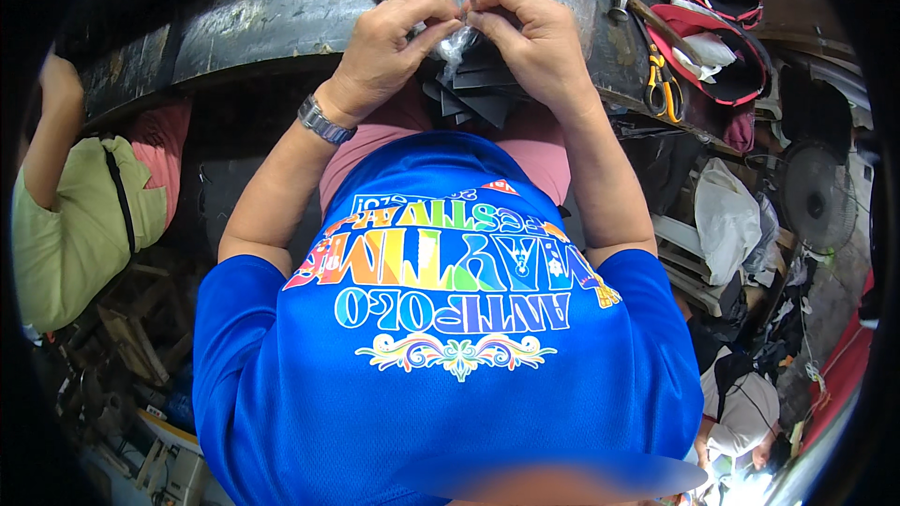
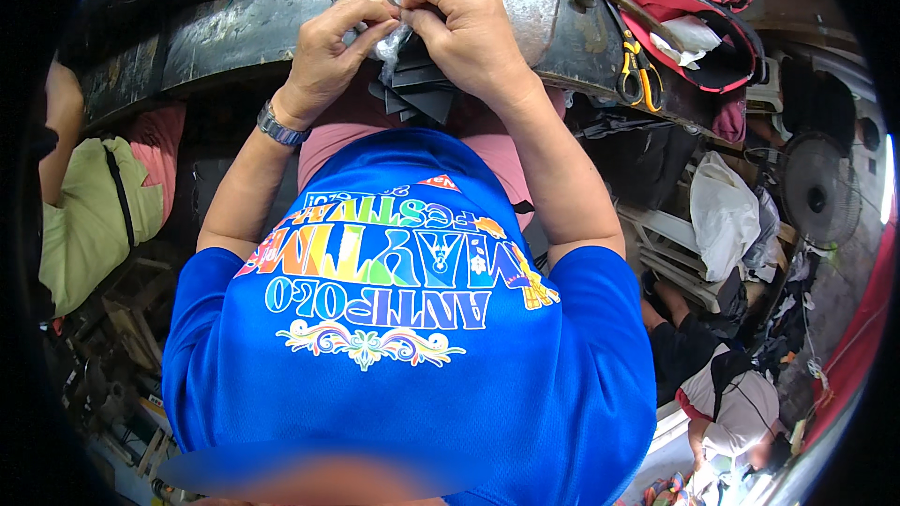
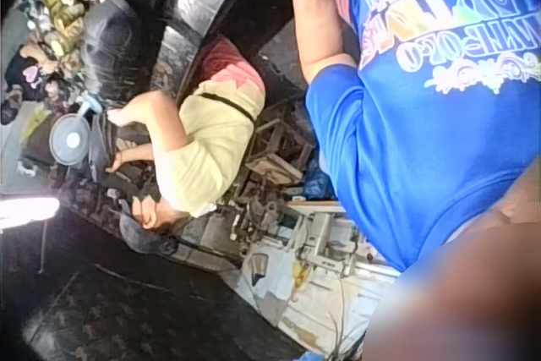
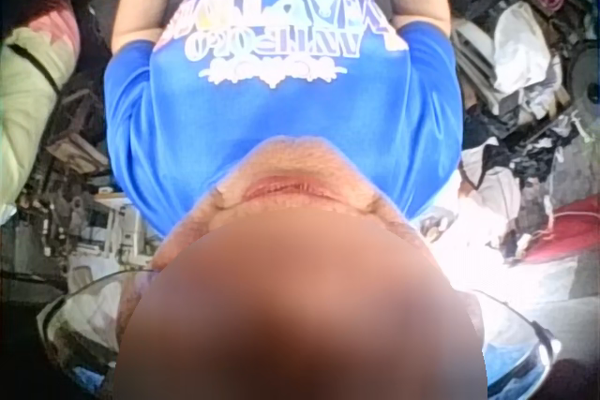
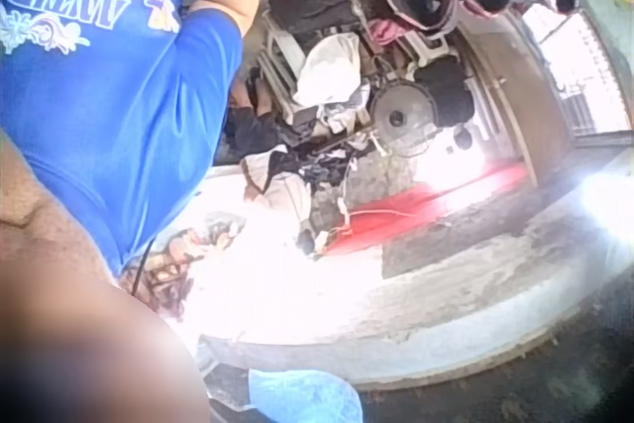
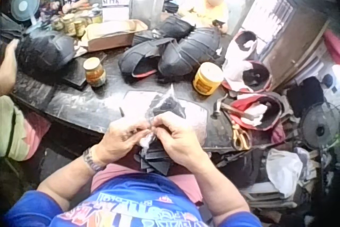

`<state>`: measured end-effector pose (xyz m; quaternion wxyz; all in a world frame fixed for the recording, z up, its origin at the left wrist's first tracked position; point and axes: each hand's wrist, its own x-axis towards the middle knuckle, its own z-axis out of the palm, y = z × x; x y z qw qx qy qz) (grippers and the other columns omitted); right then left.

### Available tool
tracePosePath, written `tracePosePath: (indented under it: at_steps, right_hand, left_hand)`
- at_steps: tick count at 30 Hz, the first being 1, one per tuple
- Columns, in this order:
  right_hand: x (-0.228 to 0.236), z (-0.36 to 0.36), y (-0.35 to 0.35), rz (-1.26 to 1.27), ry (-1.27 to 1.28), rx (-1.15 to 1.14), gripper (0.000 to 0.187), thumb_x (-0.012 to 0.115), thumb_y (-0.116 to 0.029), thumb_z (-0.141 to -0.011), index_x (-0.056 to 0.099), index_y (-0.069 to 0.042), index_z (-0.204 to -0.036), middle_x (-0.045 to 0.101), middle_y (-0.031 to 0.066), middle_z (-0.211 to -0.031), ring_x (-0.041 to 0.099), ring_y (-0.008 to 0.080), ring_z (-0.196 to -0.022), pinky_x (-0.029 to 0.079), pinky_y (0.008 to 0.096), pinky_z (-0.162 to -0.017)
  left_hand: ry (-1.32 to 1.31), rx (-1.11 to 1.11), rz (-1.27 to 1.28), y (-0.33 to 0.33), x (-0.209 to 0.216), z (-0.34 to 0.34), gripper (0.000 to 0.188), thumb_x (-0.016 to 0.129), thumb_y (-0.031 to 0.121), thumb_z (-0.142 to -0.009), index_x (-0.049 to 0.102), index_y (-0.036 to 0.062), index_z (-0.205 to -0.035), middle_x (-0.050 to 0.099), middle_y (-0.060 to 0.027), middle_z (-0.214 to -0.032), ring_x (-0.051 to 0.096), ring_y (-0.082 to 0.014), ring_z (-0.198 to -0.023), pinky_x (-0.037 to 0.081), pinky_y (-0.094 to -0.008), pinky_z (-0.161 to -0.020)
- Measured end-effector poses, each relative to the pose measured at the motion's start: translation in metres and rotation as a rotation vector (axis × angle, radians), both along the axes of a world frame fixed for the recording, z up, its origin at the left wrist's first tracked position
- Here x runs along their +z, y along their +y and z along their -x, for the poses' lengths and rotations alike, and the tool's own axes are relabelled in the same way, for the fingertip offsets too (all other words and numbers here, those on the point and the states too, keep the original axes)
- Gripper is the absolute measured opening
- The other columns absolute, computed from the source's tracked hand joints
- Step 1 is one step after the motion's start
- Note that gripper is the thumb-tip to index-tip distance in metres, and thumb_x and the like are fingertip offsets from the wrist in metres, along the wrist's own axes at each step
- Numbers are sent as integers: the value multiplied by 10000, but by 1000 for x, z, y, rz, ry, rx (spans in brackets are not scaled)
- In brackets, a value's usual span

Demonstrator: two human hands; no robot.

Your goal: The person gathers black cutout pieces from a cluttered table, places them into a clear plastic bag, and secures the bag with a twist tie. They then move the packaged bundle aside and continue handling additional pieces.

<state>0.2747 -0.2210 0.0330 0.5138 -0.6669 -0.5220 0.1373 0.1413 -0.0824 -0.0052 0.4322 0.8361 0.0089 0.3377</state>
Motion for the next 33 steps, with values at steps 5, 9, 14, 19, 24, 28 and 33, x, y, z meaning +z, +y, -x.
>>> tracePosePath:
  at_steps: [5, 9, 14, 19, 24, 28, 33]
  right_hand:
    - [4, 2, 3, 92, -168, -76, 112, 665, -76, -838, 684, -8, -924, 683, 116, -889, 666, 245, -814, 517, 326, -732]
    - [0, 3, 6, 82, -323, -98, 107, 668, -95, -821, 697, -23, -893, 673, 127, -880, 667, 301, -811, 526, 365, -720]
    - [-4, 4, 4, 25, -305, -86, 107, 678, -96, -813, 704, -30, -893, 673, 123, -882, 665, 298, -807, 527, 366, -724]
    - [-5, 5, 2, 2, -252, -98, 103, 685, -66, -799, 706, -21, -890, 674, 125, -874, 666, 291, -801, 531, 351, -731]
    - [-4, 7, -1, -7, -207, -121, 126, 710, -43, -801, 705, 4, -918, 696, 96, -915, 682, 205, -838, 525, 280, -755]
    - [-3, 9, -3, -25, -137, -141, 132, 720, -69, -809, 710, 9, -915, 698, 94, -914, 680, 183, -842, 520, 272, -749]
    - [-4, 14, -1, -16, -103, -186, 131, 724, -85, -820, 707, 9, -910, 683, 90, -872, 668, 164, -788, 512, 270, -712]
  left_hand:
    - [-133, -6, -316, 14, 8, 4, 155, 744, 58, -803, 686, 38, -945, 678, -85, -991, 649, -210, -923, 531, -307, -776]
    - [-194, 6, -590, 21, 16, 3, 195, 736, 77, -764, 688, 85, -952, 669, -59, -1026, 655, -235, -892, 541, -317, -767]
    - [-176, -72, -567, 23, 23, -6, 162, 713, 102, -805, 691, 88, -965, 674, -66, -1026, 663, -228, -854, 547, -309, -731]
    - [-8, -80, -257, 21, 25, -10, 141, 707, 93, -854, 699, 48, -987, 695, -81, -931, 670, -207, -783, 545, -263, -711]
    - [83, -71, -28, 18, 21, -14, 178, 694, 106, -880, 698, 40, -1045, 706, -57, -894, 662, -117, -801, 534, -230, -712]
    - [109, -39, 132, 14, 18, -17, 189, 674, 120, -911, 696, 27, -1074, 705, -29, -884, 646, -76, -788, 529, -211, -708]
    - [120, -28, 229, 9, 18, -19, 184, 665, 133, -924, 696, 18, -1064, 694, -26, -858, 644, -72, -779, 531, -208, -702]
